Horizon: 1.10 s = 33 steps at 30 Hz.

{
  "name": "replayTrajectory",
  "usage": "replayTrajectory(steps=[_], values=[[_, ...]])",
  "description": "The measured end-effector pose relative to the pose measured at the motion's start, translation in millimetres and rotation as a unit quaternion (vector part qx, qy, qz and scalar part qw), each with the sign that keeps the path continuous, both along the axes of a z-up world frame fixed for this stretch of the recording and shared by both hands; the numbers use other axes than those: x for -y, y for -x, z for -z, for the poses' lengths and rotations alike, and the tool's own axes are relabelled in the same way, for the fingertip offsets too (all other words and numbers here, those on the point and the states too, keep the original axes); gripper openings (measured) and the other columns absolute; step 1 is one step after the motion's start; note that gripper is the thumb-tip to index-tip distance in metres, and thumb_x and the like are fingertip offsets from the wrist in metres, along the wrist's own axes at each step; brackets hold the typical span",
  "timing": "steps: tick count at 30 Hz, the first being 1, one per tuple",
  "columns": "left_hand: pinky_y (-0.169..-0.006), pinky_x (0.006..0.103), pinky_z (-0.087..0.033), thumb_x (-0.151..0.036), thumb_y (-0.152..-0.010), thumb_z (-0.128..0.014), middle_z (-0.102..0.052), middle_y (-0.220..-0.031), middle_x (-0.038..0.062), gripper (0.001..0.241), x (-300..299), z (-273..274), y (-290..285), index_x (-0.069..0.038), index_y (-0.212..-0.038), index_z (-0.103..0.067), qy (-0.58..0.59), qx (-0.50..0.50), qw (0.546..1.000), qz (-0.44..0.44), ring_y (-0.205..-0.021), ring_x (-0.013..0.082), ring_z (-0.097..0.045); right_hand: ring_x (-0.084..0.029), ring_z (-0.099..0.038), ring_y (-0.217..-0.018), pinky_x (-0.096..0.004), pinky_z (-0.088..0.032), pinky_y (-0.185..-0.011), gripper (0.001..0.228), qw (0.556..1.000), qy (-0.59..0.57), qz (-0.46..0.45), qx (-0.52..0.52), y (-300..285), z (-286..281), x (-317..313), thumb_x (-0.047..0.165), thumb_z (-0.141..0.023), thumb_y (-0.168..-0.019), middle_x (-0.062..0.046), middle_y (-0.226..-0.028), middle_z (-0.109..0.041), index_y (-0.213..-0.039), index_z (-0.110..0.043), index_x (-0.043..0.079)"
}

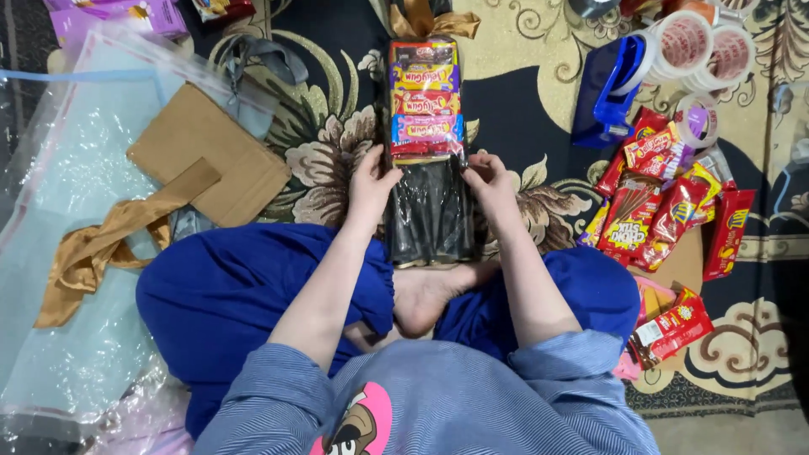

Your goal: Wrapping a stack of candy boxes in black plastic film and securing it with a decorative gold ribbon to create a gift bouquet.

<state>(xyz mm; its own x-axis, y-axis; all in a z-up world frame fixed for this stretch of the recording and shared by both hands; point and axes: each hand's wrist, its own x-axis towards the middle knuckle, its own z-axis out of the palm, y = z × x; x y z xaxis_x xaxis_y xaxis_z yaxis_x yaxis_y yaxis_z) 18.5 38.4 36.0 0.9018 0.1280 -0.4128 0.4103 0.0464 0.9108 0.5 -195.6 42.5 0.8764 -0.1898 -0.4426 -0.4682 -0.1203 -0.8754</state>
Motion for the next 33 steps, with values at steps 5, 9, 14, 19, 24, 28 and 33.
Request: replayTrajectory(steps=[5,9,14,19,24,28,33], values=[[-0.119,0.0521,-0.039,-0.001,-0.091,-0.070,-0.038,-0.155,0.034,0.075,-6.7,-25.2,13.2,-0.004,-0.157,-0.035,0.012,0.024,0.998,0.061,-0.144,0.0438,-0.040,-0.022,-0.062,-0.113,-0.037,-0.056,-0.089,0.037,0.996,-0.067,0.051,-0.037,12.2,-8.7,-16.8,0.027,-0.068,-0.100,-0.011,-0.123,-0.065,-0.133,-0.058,0.016],[-0.120,0.0605,-0.032,-0.010,-0.090,-0.072,-0.034,-0.157,0.036,0.080,-19.4,-8.3,22.0,-0.001,-0.158,-0.031,-0.063,-0.007,0.986,0.156,-0.145,0.0501,-0.036,-0.022,-0.067,-0.119,-0.038,-0.057,-0.092,0.041,0.995,0.046,0.038,-0.085,25.7,15.8,-17.8,0.049,-0.069,-0.096,-0.003,-0.123,-0.072,-0.130,-0.066,0.027],[-0.110,0.0440,-0.048,-0.010,-0.088,-0.072,-0.054,-0.146,0.025,0.069,-82.7,-34.4,63.7,-0.008,-0.152,-0.045,-0.084,-0.017,0.955,0.283,-0.131,0.0329,-0.059,-0.041,-0.053,-0.134,-0.053,-0.045,-0.110,0.044,0.974,0.204,-0.073,-0.065,65.1,-15.7,1.9,0.039,-0.053,-0.103,-0.020,-0.143,-0.057,-0.143,-0.060,0.022],[-0.109,0.0382,-0.050,-0.016,-0.097,-0.066,-0.064,-0.137,0.019,0.047,-115.9,5.8,56.3,-0.006,-0.142,-0.059,-0.087,-0.062,0.974,0.201,-0.129,0.0267,-0.061,-0.055,-0.030,-0.148,-0.061,-0.029,-0.122,0.050,0.914,0.331,-0.228,-0.058,79.8,3.1,-4.7,0.030,-0.041,-0.106,-0.029,-0.163,-0.031,-0.153,-0.053,0.017],[-0.109,0.0430,-0.050,-0.027,-0.093,-0.071,-0.065,-0.135,0.020,0.053,-70.0,-2.8,68.5,-0.012,-0.143,-0.059,-0.071,-0.002,0.962,0.264,-0.124,0.0293,-0.065,-0.052,-0.018,-0.152,-0.060,-0.023,-0.124,0.058,0.909,0.324,-0.238,-0.113,73.4,-4.2,-10.4,0.032,-0.036,-0.105,-0.025,-0.169,-0.020,-0.161,-0.040,0.017],[-0.103,0.0430,-0.054,-0.027,-0.097,-0.062,-0.069,-0.130,0.015,0.044,-82.4,-17.5,54.9,-0.015,-0.139,-0.063,-0.180,0.025,0.937,0.298,-0.120,0.0306,-0.067,-0.049,-0.017,-0.154,-0.063,-0.025,-0.123,0.058,0.915,0.312,-0.227,-0.116,73.8,-10.1,-13.0,0.034,-0.037,-0.105,-0.021,-0.170,-0.018,-0.161,-0.040,0.022],[-0.107,0.0608,-0.044,-0.029,-0.096,-0.061,-0.049,-0.150,0.017,0.051,-129.9,-2.6,16.4,-0.017,-0.145,-0.054,-0.484,0.014,0.847,0.219,-0.132,0.0417,-0.052,-0.049,-0.020,-0.153,-0.059,-0.026,-0.124,0.058,0.900,0.340,-0.244,-0.125,73.5,-4.9,-8.9,0.037,-0.035,-0.106,-0.022,-0.170,-0.020,-0.161,-0.040,0.024]])
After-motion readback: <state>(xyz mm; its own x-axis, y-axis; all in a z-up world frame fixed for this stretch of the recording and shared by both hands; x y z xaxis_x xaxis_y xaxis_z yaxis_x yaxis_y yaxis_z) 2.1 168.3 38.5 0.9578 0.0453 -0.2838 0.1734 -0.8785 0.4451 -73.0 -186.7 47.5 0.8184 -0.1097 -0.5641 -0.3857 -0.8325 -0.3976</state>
